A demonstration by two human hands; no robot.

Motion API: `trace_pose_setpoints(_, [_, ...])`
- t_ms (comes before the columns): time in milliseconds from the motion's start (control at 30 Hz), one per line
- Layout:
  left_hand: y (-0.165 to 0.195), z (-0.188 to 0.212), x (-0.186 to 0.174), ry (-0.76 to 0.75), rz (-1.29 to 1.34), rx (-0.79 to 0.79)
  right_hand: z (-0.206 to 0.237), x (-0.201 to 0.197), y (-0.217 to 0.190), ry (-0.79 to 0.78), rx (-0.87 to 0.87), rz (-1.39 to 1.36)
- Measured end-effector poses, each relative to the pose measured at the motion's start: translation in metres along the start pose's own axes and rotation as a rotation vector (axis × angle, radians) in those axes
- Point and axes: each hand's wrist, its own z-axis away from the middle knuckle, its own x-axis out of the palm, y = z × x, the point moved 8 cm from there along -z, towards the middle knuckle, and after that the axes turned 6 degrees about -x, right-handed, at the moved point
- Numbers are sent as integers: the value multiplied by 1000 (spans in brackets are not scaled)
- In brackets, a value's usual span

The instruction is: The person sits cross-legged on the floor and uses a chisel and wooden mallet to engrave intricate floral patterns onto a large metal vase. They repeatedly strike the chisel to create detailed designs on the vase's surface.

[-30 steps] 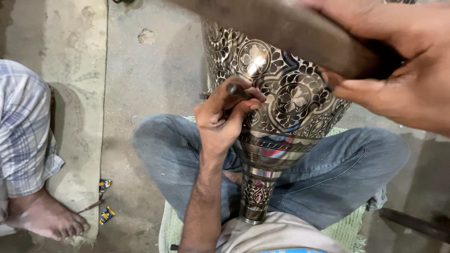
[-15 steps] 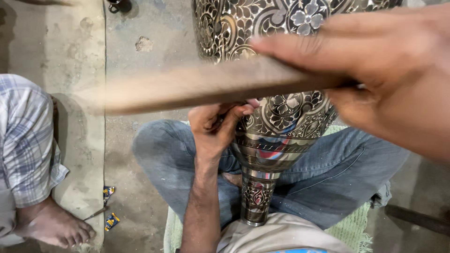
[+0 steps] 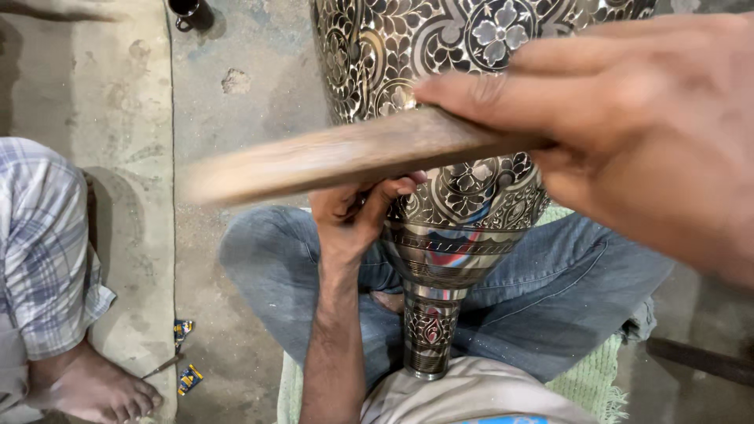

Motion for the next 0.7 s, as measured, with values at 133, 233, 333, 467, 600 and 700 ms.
trace_pose_setpoints(133, [1,-3,1,-23,-19,17,5,-3,5,115,-36,-116])
trace_pose_setpoints(233, [6,-7,1,-13,56,64,3,3,8,50,-65,-8])
trace_pose_setpoints(333, [6,-9,1,-2,105,42,3,-1,10,123,-56,-307])
trace_pose_setpoints(467, [9,-6,-1,17,-57,30,1,2,7,46,13,-101])
trace_pose_setpoints(600, [16,-6,10,-175,-22,102,1,-7,3,131,-53,-246])
trace_pose_setpoints(700, [18,-8,15,-230,-115,127,9,-4,6,86,-51,-155])
